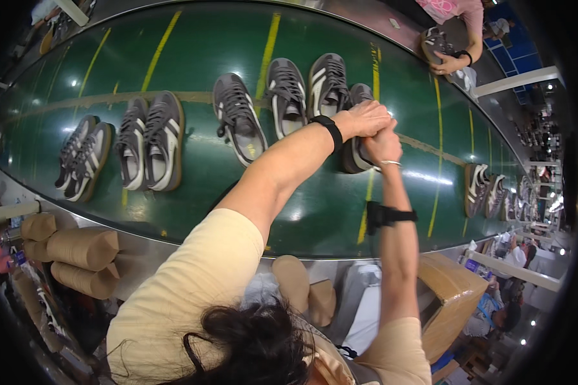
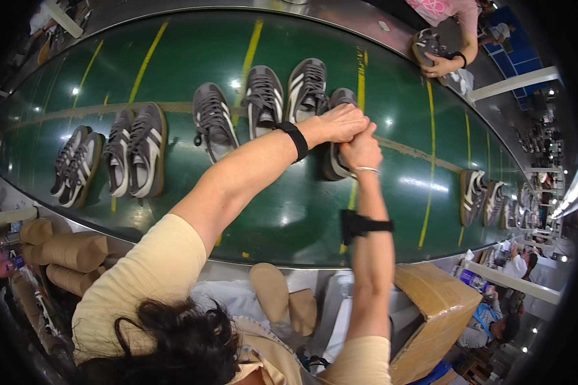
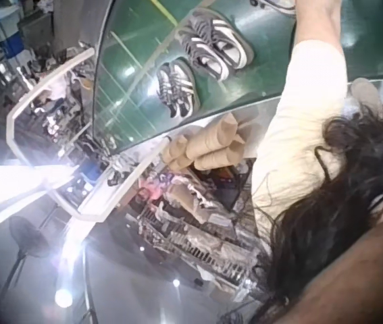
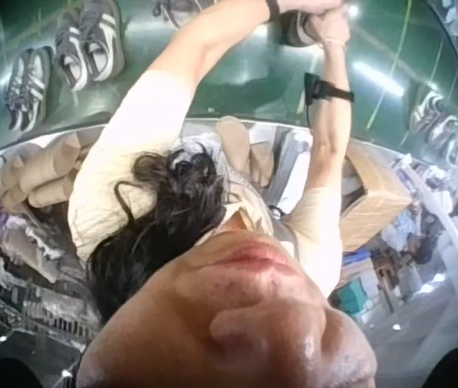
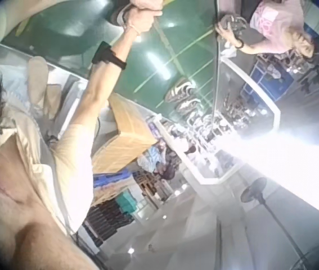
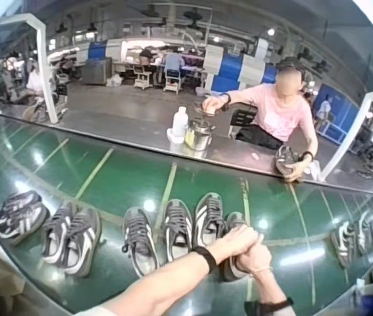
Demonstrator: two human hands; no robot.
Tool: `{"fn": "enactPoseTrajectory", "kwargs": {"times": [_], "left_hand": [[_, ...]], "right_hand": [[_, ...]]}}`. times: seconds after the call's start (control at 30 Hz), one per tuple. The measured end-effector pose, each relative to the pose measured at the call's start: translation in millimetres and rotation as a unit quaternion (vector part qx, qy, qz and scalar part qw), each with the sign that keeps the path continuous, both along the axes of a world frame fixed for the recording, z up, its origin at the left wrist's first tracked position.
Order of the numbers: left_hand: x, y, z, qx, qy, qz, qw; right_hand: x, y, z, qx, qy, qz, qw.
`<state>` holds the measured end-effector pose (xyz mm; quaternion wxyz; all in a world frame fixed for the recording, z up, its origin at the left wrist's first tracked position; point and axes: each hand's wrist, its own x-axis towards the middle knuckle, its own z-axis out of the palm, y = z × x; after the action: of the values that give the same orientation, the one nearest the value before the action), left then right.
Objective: Wrapping shoe lasts in protective paper and inserting them into sneakers on a manufacturing production line.
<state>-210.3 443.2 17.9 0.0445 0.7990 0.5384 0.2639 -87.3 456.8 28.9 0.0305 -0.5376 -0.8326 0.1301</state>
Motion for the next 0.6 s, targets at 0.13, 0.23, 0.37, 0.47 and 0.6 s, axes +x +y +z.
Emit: {"fn": "enactPoseTrajectory", "kwargs": {"times": [0.13, 0.23, 0.37, 0.47, 0.6], "left_hand": [[-9, -20, -8, -0.007, -0.047, 0.09, 0.995], [14, -40, -2, 0.086, -0.082, 0.193, 0.974], [9, -96, -3, 0.02, -0.064, 0.258, 0.964], [-1, -102, -13, -0.008, 0.025, 0.258, 0.966], [-6, -112, -6, -0.054, -0.03, 0.265, 0.962]], "right_hand": [[22, 1, -16, 0.026, 0.004, 0.183, 0.983], [34, 23, -55, 0.167, 0.04, 0.258, 0.951], [59, 29, -18, 0.01, -0.005, 0.151, 0.988], [25, 33, -46, 0.059, -0.029, 0.083, 0.994], [22, 44, -57, 0.059, 0.038, 0.136, 0.988]]}}
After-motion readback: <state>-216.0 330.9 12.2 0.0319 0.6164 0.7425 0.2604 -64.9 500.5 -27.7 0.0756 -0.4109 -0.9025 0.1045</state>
